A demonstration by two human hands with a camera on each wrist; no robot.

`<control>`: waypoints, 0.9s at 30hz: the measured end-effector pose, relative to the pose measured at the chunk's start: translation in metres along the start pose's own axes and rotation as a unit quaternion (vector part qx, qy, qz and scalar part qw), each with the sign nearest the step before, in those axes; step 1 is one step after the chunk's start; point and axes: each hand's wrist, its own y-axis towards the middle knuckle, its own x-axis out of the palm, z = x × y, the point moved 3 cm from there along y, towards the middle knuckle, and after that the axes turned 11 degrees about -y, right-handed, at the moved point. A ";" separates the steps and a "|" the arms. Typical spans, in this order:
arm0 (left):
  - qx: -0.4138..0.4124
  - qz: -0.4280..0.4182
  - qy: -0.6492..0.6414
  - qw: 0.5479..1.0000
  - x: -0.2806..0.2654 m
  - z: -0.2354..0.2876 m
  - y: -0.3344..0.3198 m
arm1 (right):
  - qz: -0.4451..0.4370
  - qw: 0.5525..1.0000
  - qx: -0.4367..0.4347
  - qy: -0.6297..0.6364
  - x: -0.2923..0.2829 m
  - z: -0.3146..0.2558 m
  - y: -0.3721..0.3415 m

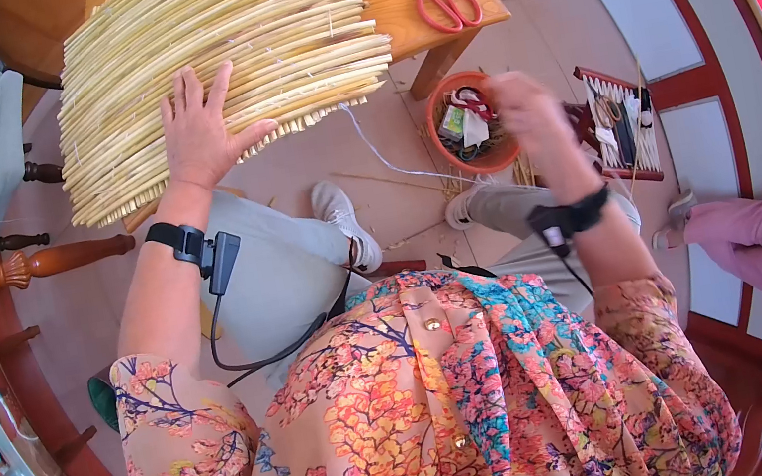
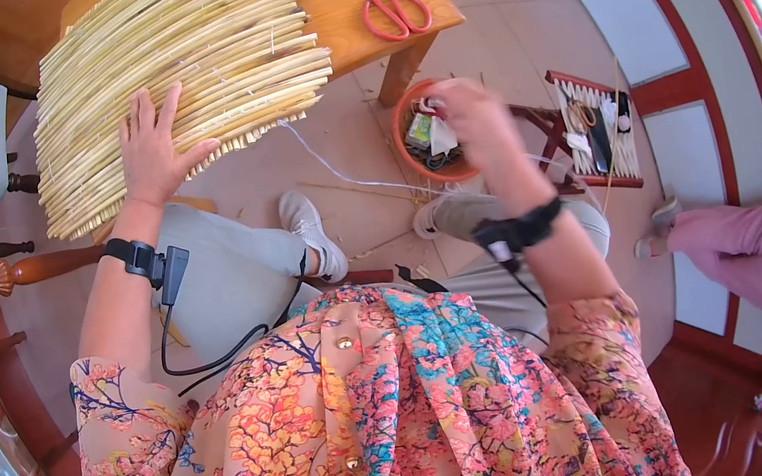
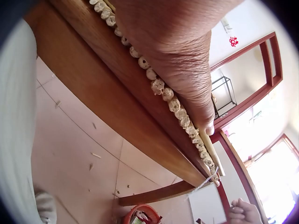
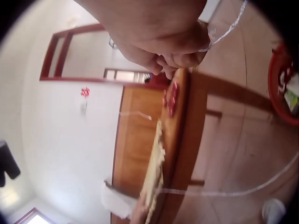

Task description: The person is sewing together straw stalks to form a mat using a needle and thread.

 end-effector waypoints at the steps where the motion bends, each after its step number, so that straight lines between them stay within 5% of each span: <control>1: 0.002 0.003 0.000 1.000 0.001 0.000 0.000 | -0.087 0.996 0.025 -0.009 0.037 0.007 0.000; 5: 0.003 0.004 0.014 1.000 -0.003 0.007 0.003 | -0.263 0.962 0.069 -0.002 0.113 0.054 0.009; 9: 0.000 -0.002 0.012 1.000 -0.004 0.011 0.005 | -0.237 0.971 0.036 0.004 0.152 0.066 -0.013; 11: 0.002 0.001 0.012 1.000 -0.003 0.011 0.005 | -0.163 0.978 0.064 0.112 0.156 0.075 -0.020; 17: 0.004 0.003 0.014 1.000 -0.003 0.013 0.004 | -0.240 0.925 0.106 0.274 0.173 0.080 -0.028; 27: 0.003 0.001 0.017 1.000 -0.003 0.013 0.005 | -0.267 0.925 0.132 0.234 0.182 0.087 -0.036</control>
